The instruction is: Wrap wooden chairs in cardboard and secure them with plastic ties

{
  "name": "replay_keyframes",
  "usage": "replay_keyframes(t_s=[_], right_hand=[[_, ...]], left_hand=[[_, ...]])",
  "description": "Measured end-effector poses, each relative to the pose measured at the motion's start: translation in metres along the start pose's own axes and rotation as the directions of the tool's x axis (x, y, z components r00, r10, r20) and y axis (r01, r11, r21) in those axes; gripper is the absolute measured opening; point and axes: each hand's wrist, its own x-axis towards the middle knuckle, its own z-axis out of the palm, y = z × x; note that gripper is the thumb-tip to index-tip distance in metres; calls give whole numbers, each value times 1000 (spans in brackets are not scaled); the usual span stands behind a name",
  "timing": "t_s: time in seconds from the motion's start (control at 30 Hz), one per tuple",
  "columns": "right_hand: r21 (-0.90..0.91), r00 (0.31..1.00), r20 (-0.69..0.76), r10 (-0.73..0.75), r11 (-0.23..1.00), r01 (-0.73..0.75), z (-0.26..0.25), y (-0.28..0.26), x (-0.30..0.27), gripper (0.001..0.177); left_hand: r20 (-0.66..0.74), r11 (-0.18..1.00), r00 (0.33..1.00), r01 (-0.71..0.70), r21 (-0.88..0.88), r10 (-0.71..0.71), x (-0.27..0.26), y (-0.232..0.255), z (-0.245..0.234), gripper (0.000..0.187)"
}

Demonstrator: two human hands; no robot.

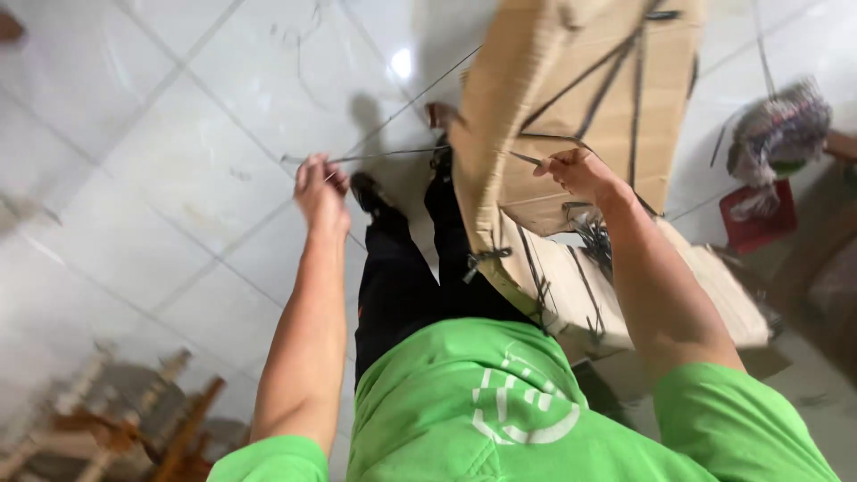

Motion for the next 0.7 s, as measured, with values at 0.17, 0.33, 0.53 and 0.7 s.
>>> replay_keyframes(t_s=[0.17,0.33,0.53,0.7], right_hand=[[-332,966,-182,-186,936,118,13,-25,-74,25],[-458,883,-316,-348,871,180,43,-19,-126,28],[-505,813,-462,-355,859,88,110,-42,-172,30],[-473,815,-488,-312,880,54,159,-59,-186,31]], left_hand=[[230,950,950,-255,180,211,-65,45,-4,23],[536,839,769,-511,188,348,-131,74,17,25],[733,694,578,-690,205,358,-160,77,22,22],[816,693,523,-683,230,244,-165,68,40,21]])
